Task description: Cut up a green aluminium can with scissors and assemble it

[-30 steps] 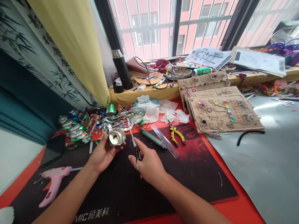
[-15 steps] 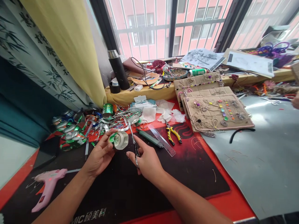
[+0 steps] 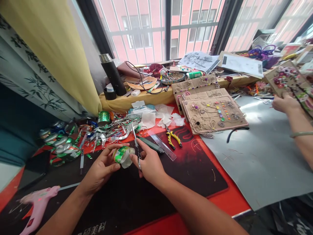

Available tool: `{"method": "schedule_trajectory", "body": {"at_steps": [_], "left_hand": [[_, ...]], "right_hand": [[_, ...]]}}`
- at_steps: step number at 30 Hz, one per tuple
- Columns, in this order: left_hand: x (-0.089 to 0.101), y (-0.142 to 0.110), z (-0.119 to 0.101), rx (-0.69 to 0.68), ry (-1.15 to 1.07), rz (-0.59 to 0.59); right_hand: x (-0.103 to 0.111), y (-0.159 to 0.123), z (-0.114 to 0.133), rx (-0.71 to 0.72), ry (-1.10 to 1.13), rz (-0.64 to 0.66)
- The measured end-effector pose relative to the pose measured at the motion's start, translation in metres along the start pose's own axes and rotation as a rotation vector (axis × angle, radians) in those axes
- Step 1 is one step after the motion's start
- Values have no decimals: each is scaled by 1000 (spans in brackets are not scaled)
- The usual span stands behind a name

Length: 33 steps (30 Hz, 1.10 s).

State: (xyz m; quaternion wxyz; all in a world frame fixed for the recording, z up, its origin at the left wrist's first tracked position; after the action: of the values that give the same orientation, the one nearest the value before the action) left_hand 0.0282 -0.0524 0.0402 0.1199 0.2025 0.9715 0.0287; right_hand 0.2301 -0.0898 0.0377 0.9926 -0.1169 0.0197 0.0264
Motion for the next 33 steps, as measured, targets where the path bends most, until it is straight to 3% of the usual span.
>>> {"method": "schedule_trajectory", "body": {"at_steps": [19,33], "left_hand": [[-7,-2,5,16,150,6],[-11,-5,2,-49,210,66]], "right_hand": [[4,10,-8,-17,-104,-24],[4,19,-20,-1,-62,-8]]}}
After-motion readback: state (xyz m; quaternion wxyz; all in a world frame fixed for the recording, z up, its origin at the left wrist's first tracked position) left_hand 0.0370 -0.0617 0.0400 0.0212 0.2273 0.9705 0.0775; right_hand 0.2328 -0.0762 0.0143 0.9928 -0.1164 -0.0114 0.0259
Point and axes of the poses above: each hand's wrist, its own y-axis towards the middle knuckle, its own x-axis out of the back of the hand, z = x × y, the point moved 1 cm from there along y, towards the middle knuckle, and after that the axes turned 7 degrees about -x, right-handed, at the moved point
